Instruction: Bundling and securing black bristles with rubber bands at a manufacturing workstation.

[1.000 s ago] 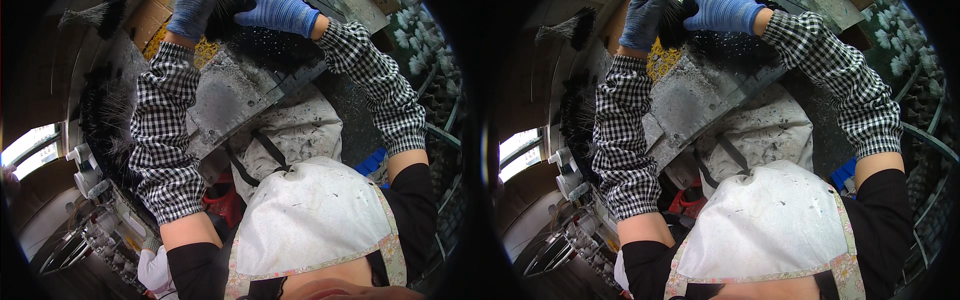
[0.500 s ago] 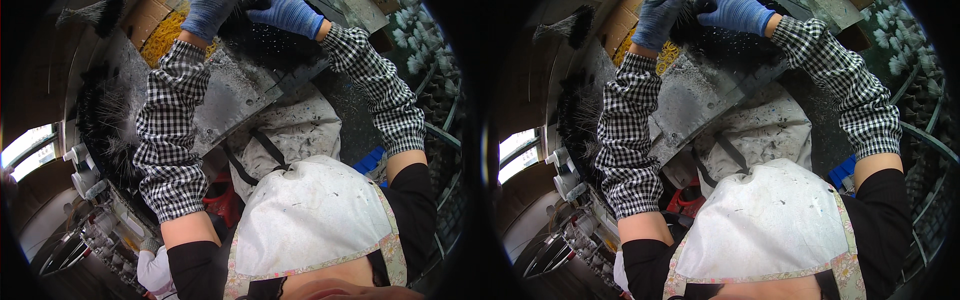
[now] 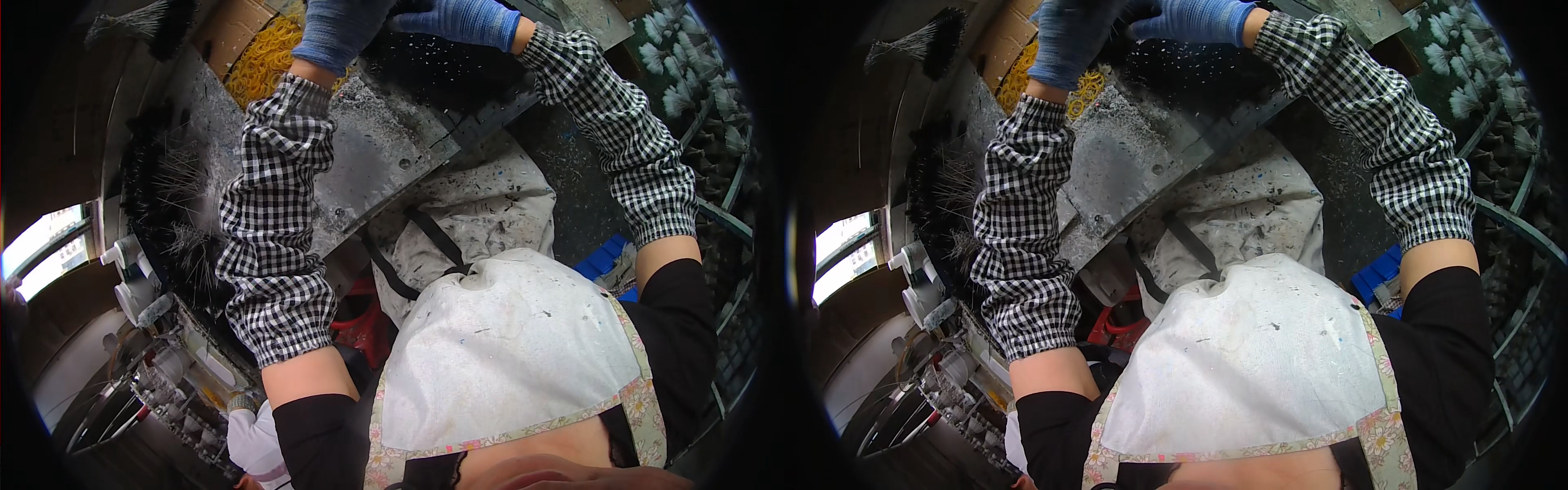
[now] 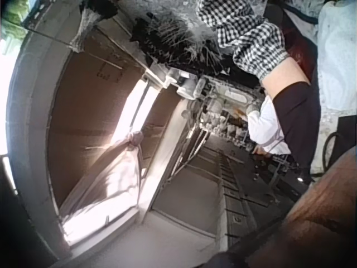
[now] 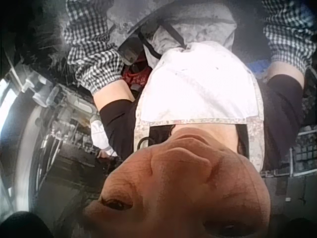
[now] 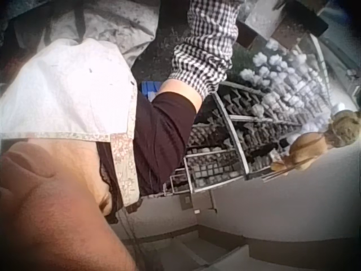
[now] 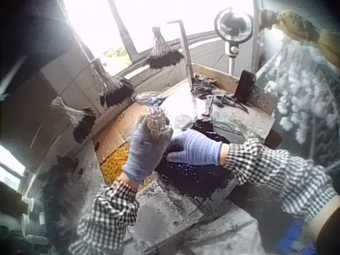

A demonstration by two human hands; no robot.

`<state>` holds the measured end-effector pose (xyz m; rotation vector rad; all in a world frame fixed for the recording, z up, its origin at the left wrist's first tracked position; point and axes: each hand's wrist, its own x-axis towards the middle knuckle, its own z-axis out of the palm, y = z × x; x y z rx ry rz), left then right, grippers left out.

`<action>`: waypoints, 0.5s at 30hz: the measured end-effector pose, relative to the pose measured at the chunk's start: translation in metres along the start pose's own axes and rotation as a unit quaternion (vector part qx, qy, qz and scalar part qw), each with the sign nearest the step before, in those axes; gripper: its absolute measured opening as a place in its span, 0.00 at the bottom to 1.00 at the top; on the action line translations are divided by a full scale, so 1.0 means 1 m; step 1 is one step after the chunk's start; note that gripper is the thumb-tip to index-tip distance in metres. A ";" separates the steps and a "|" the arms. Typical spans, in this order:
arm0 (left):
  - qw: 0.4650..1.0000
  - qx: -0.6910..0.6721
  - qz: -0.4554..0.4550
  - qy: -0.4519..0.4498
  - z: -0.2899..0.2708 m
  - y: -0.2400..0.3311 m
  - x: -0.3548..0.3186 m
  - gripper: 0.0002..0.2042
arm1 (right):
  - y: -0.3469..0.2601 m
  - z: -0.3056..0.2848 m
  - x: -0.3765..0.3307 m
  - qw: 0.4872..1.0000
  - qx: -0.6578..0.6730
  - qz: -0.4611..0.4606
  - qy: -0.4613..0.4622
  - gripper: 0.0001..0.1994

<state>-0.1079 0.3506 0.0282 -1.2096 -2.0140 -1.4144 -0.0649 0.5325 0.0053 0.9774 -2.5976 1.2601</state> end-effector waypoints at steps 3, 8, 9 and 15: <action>0.963 0.241 0.065 -0.106 0.006 0.013 -0.001 0.22 | 0.033 0.016 -0.010 0.988 -0.007 -0.102 0.116 0.16; 0.926 0.308 0.149 -0.161 0.015 0.003 -0.010 0.22 | 0.069 0.036 -0.011 0.961 -0.246 -0.122 -0.010 0.14; 0.925 0.311 0.148 -0.162 0.018 -0.002 -0.013 0.21 | 0.074 0.040 -0.012 0.959 -0.245 -0.140 0.002 0.14; 0.926 0.326 0.098 -0.163 0.025 -0.018 -0.021 0.19 | 0.083 0.041 -0.020 0.971 -0.208 -0.110 0.043 0.14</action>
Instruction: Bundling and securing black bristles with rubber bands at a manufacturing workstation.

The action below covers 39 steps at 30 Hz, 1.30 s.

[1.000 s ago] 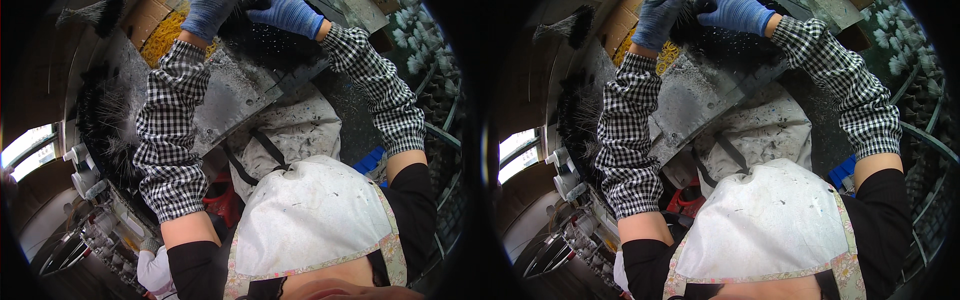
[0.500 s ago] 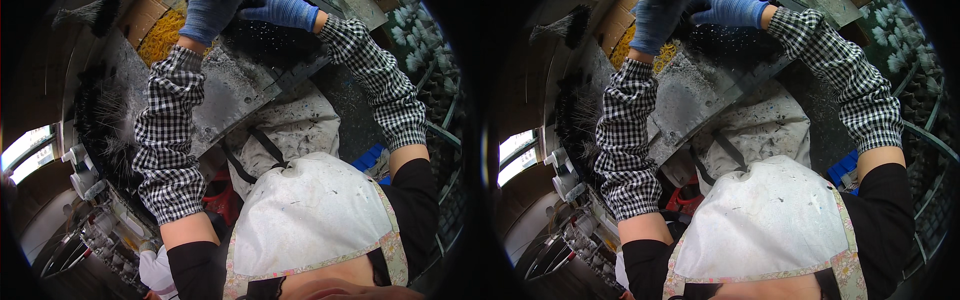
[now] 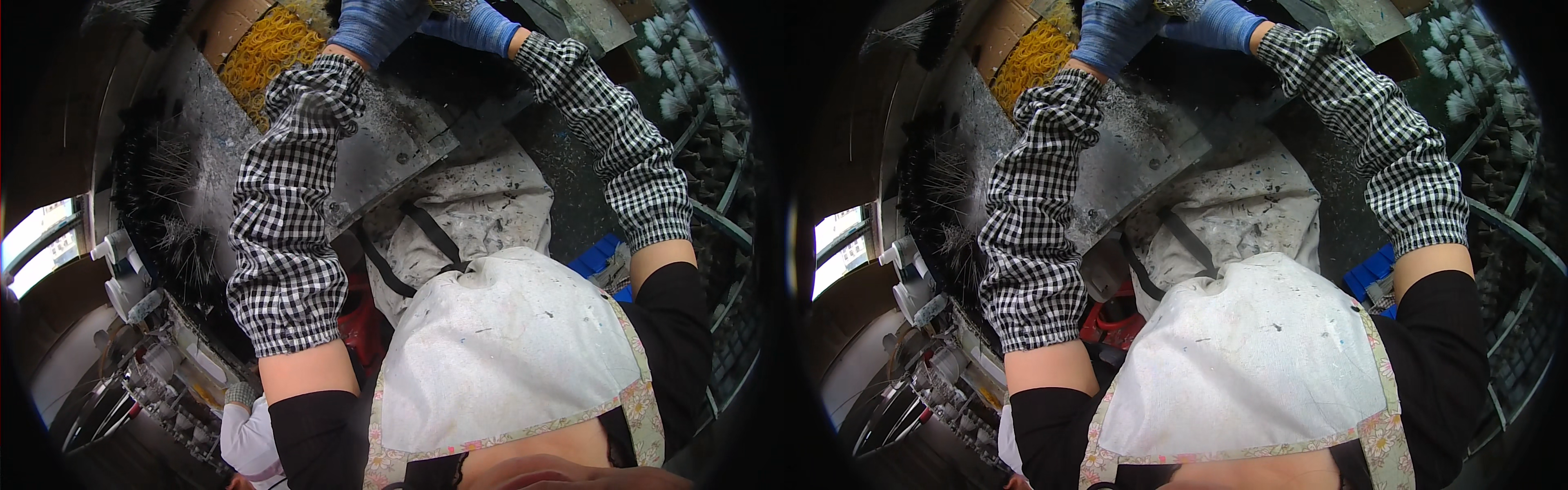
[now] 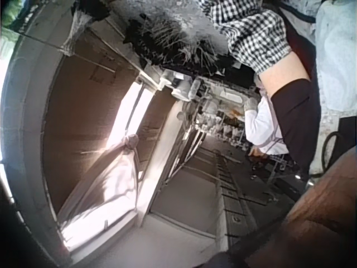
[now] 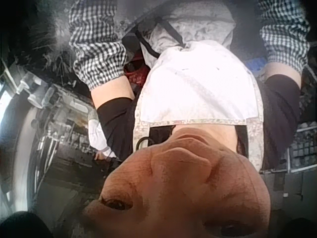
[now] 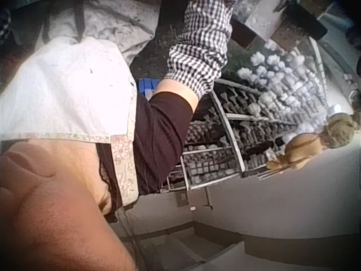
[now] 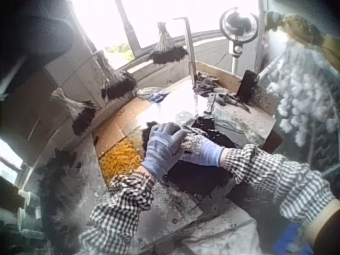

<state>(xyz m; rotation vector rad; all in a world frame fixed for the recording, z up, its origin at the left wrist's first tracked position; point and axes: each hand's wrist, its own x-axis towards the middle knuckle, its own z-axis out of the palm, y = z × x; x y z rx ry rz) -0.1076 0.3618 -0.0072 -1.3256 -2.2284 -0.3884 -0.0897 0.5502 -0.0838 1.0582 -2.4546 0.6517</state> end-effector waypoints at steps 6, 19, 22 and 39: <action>1.000 0.008 -0.017 -0.009 0.002 -0.001 0.000 0.18 | -0.014 -0.011 0.008 0.994 0.077 0.036 0.072 0.12; 0.996 0.012 -0.005 -0.084 0.005 0.018 0.021 0.24 | -0.011 -0.001 -0.017 0.991 0.001 0.129 0.022 0.15; 0.995 0.011 0.002 -0.101 0.004 0.021 0.023 0.23 | -0.012 0.002 -0.021 0.991 0.006 0.134 0.026 0.15; 0.944 0.031 -0.321 -0.073 -0.056 0.035 -0.011 0.22 | -0.075 -0.065 -0.002 0.987 -0.048 0.152 0.024 0.16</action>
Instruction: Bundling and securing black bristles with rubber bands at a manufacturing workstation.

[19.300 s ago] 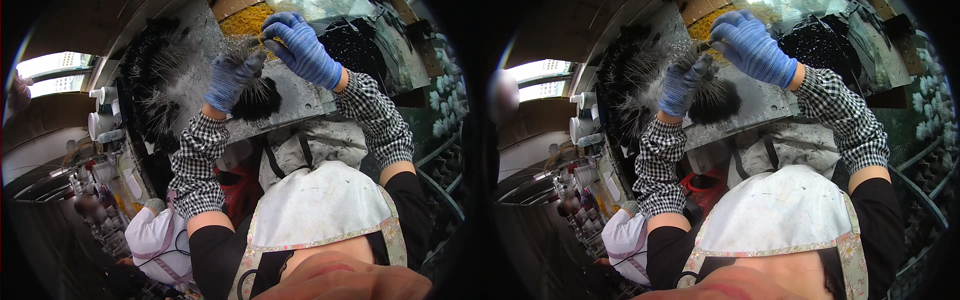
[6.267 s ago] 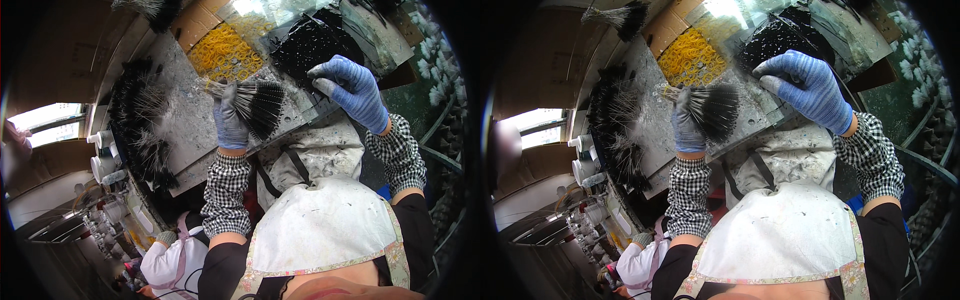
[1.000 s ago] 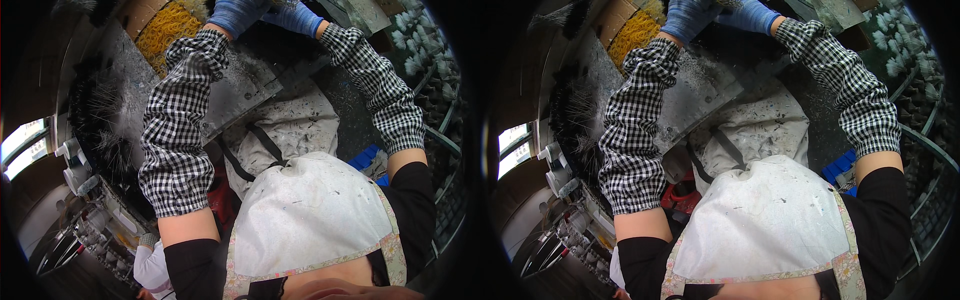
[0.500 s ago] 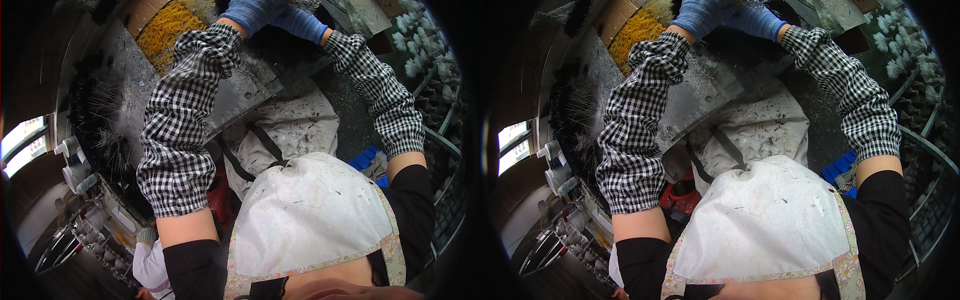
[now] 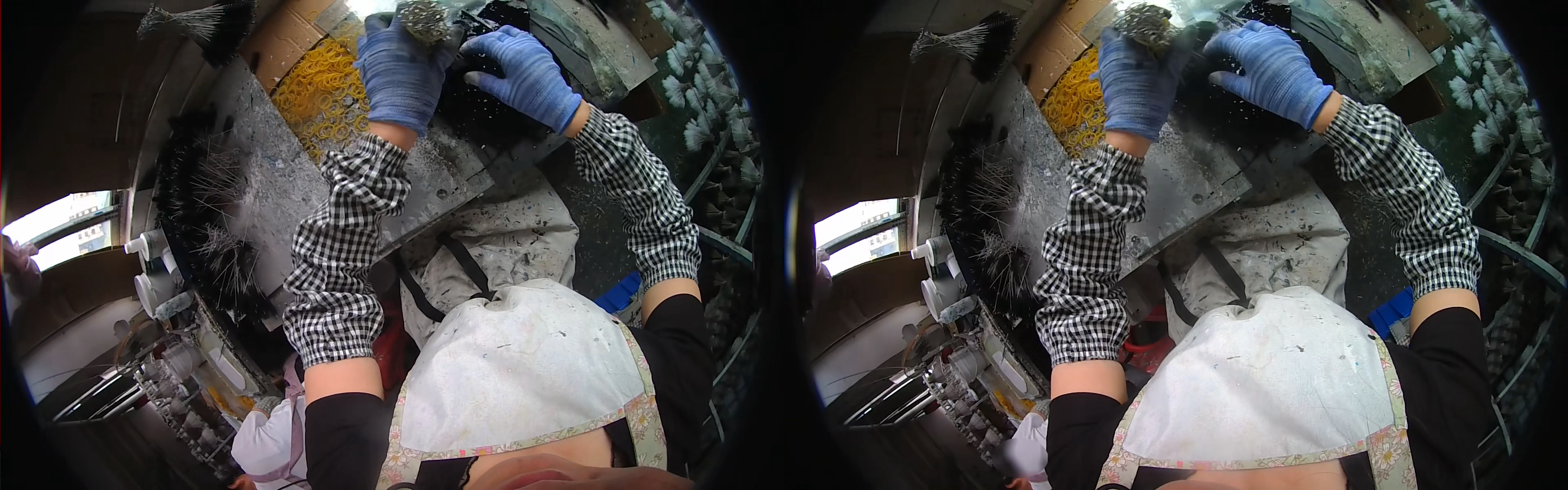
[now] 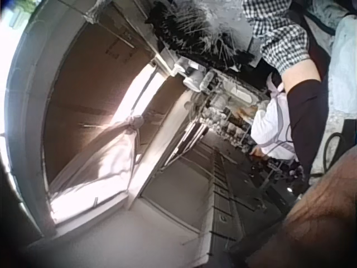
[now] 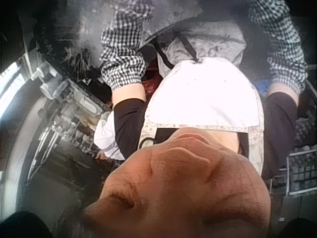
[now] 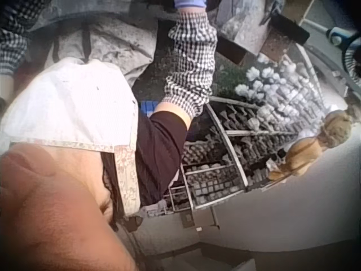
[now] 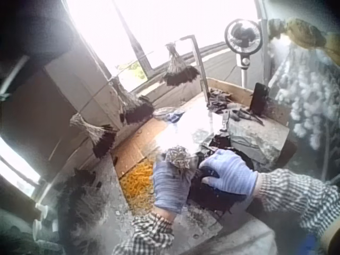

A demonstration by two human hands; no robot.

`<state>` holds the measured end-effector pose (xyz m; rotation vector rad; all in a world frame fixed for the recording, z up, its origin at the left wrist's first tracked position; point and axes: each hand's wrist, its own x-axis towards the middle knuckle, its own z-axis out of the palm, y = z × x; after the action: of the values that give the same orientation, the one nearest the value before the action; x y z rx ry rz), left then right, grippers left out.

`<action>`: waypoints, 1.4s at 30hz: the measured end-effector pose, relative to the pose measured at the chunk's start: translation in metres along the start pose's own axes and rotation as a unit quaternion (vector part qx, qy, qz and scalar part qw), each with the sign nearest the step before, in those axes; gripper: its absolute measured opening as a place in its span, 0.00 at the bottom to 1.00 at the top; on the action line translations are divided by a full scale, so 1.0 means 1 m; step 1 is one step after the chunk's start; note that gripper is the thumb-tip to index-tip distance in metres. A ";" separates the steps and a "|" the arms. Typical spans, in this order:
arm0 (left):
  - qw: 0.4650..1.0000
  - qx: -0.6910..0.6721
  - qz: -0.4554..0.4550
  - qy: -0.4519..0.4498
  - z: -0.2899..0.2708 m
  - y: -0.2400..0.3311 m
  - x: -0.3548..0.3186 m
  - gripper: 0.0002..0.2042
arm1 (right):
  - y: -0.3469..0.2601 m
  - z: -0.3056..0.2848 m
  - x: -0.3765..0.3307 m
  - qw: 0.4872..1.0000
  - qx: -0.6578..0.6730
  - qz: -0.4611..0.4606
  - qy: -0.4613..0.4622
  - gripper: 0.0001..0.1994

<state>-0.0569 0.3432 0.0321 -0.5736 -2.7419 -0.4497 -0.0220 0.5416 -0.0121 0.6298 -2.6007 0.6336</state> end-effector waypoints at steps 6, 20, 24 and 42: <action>0.999 0.000 -0.009 0.042 -0.044 -0.063 -0.090 0.24 | -0.064 -0.102 -0.044 0.984 0.114 -0.072 0.117 0.13; 0.909 0.410 0.044 -0.053 -0.005 -0.014 -0.206 0.21 | -0.094 -0.068 -0.071 0.950 0.307 0.047 0.039 0.12; 0.823 0.545 0.070 -0.144 -0.011 -0.008 -0.207 0.20 | -0.098 -0.065 -0.072 0.950 0.308 0.039 0.019 0.12; 0.374 -0.834 -0.405 -0.006 -0.047 -0.036 -0.157 0.21 | -0.087 -0.077 -0.033 0.927 0.375 -0.010 0.020 0.11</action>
<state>0.0753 0.2420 0.0110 0.6594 -1.0977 -3.2607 0.0691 0.5226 0.0645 0.8373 -2.2502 1.6391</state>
